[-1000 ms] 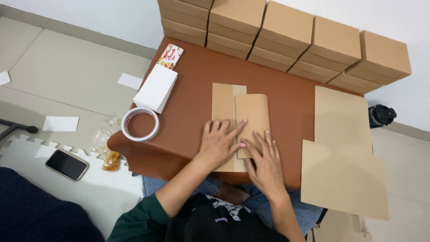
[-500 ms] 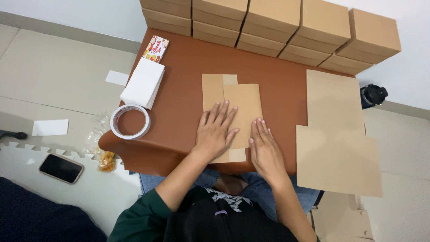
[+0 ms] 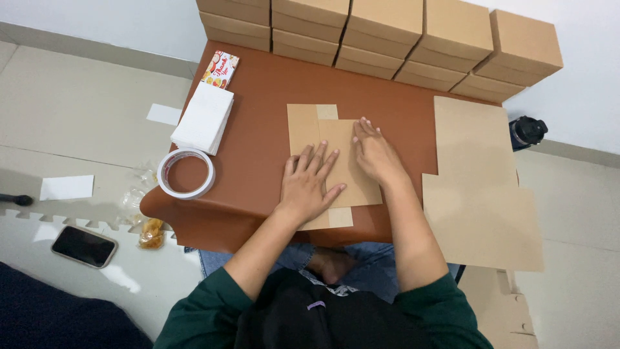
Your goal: The person folds a flat cardboard sheet into a box shape, tucking in the flaps to form the sides. They then place a white rectangular item inside the box and close the lid.
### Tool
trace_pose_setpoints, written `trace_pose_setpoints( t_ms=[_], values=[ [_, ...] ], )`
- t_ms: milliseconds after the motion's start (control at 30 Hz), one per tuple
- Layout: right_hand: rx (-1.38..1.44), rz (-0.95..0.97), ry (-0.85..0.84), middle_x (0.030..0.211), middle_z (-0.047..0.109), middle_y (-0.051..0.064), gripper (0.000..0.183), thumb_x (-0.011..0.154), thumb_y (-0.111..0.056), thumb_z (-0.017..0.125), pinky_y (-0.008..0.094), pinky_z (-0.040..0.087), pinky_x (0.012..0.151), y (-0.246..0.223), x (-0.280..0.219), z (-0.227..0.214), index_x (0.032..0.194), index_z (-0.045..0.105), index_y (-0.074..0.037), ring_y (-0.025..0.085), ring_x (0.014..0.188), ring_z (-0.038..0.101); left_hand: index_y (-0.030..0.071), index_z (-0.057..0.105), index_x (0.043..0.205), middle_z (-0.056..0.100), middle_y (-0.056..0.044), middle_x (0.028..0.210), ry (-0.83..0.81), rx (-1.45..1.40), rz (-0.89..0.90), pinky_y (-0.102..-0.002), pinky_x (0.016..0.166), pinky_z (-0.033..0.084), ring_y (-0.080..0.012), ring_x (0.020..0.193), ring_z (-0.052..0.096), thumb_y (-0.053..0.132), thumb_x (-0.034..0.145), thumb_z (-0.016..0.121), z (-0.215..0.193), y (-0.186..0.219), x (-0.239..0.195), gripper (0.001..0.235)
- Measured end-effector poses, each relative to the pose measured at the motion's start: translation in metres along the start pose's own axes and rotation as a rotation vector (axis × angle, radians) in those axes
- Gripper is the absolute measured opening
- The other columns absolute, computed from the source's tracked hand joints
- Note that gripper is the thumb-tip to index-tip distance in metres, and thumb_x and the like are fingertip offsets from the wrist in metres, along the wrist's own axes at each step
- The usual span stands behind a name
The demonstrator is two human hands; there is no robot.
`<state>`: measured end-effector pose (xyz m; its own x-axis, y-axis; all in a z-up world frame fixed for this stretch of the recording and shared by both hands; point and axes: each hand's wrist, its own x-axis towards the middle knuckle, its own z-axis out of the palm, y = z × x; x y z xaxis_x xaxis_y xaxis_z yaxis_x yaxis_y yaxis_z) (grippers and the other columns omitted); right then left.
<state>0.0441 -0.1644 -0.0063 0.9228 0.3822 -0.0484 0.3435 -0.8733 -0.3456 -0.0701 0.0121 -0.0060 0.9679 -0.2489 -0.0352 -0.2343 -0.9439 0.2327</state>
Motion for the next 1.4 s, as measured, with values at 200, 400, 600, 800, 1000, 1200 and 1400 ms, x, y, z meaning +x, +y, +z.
trace_pose_setpoints(
  t_ms=[200, 400, 600, 800, 1000, 1200, 1400],
  values=[
    [0.009, -0.028, -0.004, 0.158, 0.036, 0.025, 0.052, 0.105, -0.019, 0.039, 0.046, 0.021, 0.123, -0.016, -0.014, -0.012, 0.151, 0.042, 0.005, 0.034, 0.149, 0.033, 0.024, 0.023, 0.161, 0.022, -0.009, 0.167, -0.011, 0.009, -0.015, -0.048, 0.113, 0.016, -0.0301, 0.149, 0.019, 0.067, 0.099, 0.024, 0.003, 0.002, 0.001, 0.076],
    [-0.008, -0.095, 0.014, 0.154, 0.042, 0.027, 0.050, 0.105, -0.019, 0.039, 0.047, 0.027, 0.121, -0.016, -0.058, -0.011, 0.148, 0.046, 0.007, 0.037, 0.145, 0.038, 0.023, 0.025, 0.161, 0.024, -0.010, 0.166, 0.015, -0.033, -0.014, -0.048, 0.113, 0.016, -0.0305, 0.148, 0.021, 0.066, 0.099, 0.027, 0.000, 0.002, 0.001, 0.075],
    [-0.049, -0.107, 0.025, 0.154, 0.042, 0.027, 0.050, 0.104, -0.018, 0.041, 0.048, 0.028, 0.120, -0.024, -0.118, -0.005, 0.148, 0.045, 0.006, 0.038, 0.145, 0.038, 0.025, 0.021, 0.162, 0.022, -0.010, 0.167, -0.033, -0.035, -0.032, -0.049, 0.113, 0.015, -0.0301, 0.149, 0.019, 0.066, 0.099, 0.025, -0.005, 0.004, 0.003, 0.075],
    [-0.085, -0.112, 0.055, 0.159, 0.038, 0.020, 0.050, 0.106, -0.021, 0.038, 0.043, 0.025, 0.122, -0.017, -0.177, 0.011, 0.152, 0.040, 0.000, 0.032, 0.148, 0.034, 0.024, 0.022, 0.161, 0.021, -0.010, 0.167, -0.027, -0.030, -0.034, -0.050, 0.113, 0.014, -0.0307, 0.150, 0.018, 0.067, 0.099, 0.023, -0.004, 0.006, 0.002, 0.075],
    [-0.160, -0.201, 0.204, 0.160, 0.038, 0.014, 0.055, 0.103, -0.021, 0.043, 0.040, 0.028, 0.122, -0.010, -0.204, 0.024, 0.154, 0.035, -0.003, 0.024, 0.148, 0.037, 0.026, 0.030, 0.159, 0.030, -0.004, 0.165, 0.312, 0.080, 0.022, -0.047, 0.109, 0.027, -0.0281, 0.148, 0.031, 0.065, 0.099, 0.030, 0.031, -0.003, 0.006, 0.072],
    [-0.071, -0.164, 0.319, 0.127, 0.059, 0.015, 0.051, 0.097, -0.027, 0.060, 0.043, 0.051, 0.090, -0.020, -0.181, 0.000, 0.143, 0.052, -0.008, 0.031, 0.108, 0.060, 0.004, 0.022, 0.159, 0.026, -0.018, 0.165, 0.393, -0.251, 0.008, -0.048, 0.113, 0.030, -0.0305, 0.148, 0.035, 0.042, 0.106, 0.034, 0.012, -0.001, -0.002, 0.066],
    [-0.178, -0.096, 0.406, 0.116, 0.059, 0.007, 0.044, 0.093, -0.036, 0.069, 0.036, 0.056, 0.086, -0.016, -0.155, 0.005, 0.133, 0.062, -0.018, 0.025, 0.105, 0.066, 0.004, 0.025, 0.157, 0.039, -0.020, 0.153, 0.103, -0.352, -0.100, -0.045, 0.104, 0.037, -0.0316, 0.141, 0.042, 0.015, 0.096, 0.032, -0.022, -0.008, -0.001, 0.062]
  ],
)
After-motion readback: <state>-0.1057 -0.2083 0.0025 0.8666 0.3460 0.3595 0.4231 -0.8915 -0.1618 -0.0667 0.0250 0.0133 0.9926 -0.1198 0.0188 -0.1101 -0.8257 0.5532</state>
